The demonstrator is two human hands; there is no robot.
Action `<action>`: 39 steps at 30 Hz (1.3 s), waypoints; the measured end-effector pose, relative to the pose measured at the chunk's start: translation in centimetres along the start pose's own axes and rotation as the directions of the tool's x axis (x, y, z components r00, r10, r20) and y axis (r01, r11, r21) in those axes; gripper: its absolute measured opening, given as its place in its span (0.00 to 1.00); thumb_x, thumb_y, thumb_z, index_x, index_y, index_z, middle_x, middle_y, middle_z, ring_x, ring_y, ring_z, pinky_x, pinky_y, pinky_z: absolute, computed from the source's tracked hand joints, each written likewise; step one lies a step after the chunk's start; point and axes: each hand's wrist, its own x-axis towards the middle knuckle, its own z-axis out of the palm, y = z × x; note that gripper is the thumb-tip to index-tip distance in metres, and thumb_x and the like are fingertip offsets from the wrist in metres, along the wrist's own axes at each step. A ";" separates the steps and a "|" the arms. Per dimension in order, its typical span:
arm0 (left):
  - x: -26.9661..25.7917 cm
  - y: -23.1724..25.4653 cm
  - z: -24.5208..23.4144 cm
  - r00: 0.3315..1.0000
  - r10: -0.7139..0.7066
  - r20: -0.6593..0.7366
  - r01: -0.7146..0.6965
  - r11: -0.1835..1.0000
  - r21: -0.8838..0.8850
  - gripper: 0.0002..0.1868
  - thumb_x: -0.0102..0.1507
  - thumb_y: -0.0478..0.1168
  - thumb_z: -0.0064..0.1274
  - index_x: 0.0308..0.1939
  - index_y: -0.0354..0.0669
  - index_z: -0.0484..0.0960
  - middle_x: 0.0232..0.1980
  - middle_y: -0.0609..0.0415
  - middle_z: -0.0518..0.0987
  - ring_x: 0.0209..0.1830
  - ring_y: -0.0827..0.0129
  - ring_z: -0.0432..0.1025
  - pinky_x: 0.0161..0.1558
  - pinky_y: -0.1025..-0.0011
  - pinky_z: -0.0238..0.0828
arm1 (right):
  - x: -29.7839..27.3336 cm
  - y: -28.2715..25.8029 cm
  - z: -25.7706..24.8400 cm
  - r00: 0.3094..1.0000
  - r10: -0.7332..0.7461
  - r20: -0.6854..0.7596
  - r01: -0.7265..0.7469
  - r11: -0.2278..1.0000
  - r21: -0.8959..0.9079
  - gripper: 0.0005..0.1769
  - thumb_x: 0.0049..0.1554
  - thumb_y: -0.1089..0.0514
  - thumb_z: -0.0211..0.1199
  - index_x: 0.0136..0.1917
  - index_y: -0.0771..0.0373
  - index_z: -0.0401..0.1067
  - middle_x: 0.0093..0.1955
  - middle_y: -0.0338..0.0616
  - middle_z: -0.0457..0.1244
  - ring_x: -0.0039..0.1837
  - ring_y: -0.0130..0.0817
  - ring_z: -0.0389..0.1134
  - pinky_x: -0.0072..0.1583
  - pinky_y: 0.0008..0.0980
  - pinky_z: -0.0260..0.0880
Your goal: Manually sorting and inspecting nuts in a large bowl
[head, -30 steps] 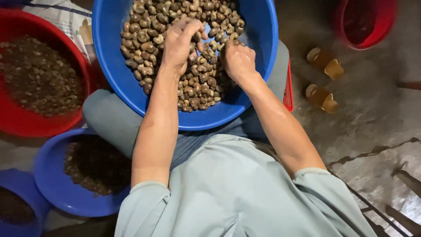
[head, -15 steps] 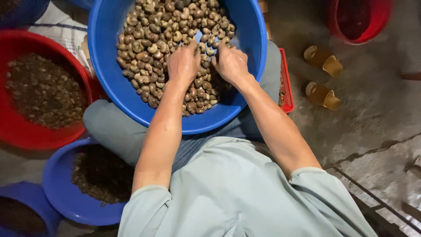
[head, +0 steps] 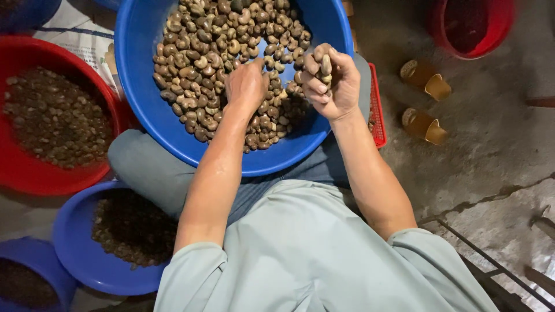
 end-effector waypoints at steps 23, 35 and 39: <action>-1.6 -0.3 -1.9 0.974 -0.193 0.118 0.192 0.981 0.022 0.12 0.68 0.30 0.46 0.56 0.38 0.74 0.24 0.62 0.70 0.20 0.68 0.64 0.32 0.62 0.73 | 0.2 1.3 -0.9 0.891 0.043 -0.452 -0.087 0.993 -0.079 0.16 0.59 0.42 0.63 0.45 0.57 0.72 0.38 0.41 0.64 0.29 0.23 0.59 0.23 0.16 0.47; -1.8 -1.1 -1.3 1.000 -0.026 -0.015 0.027 0.997 0.073 0.10 0.66 0.25 0.54 0.32 0.41 0.74 0.23 0.58 0.70 0.19 0.64 0.66 0.24 0.63 0.72 | -0.5 1.7 2.6 0.861 -0.091 -0.500 -0.225 0.814 -0.535 0.21 0.61 0.40 0.60 0.35 0.53 0.63 0.28 0.34 0.58 0.25 0.21 0.56 0.24 0.19 0.47; -2.4 1.2 -3.5 0.960 -0.219 0.177 0.207 0.975 0.084 0.11 0.71 0.31 0.55 0.36 0.47 0.72 0.25 0.63 0.63 0.19 0.74 0.56 0.23 0.76 0.63 | -0.6 1.3 3.1 0.851 -0.042 -0.523 -0.214 0.883 -0.419 0.22 0.58 0.37 0.61 0.37 0.56 0.64 0.31 0.40 0.60 0.27 0.24 0.57 0.25 0.20 0.47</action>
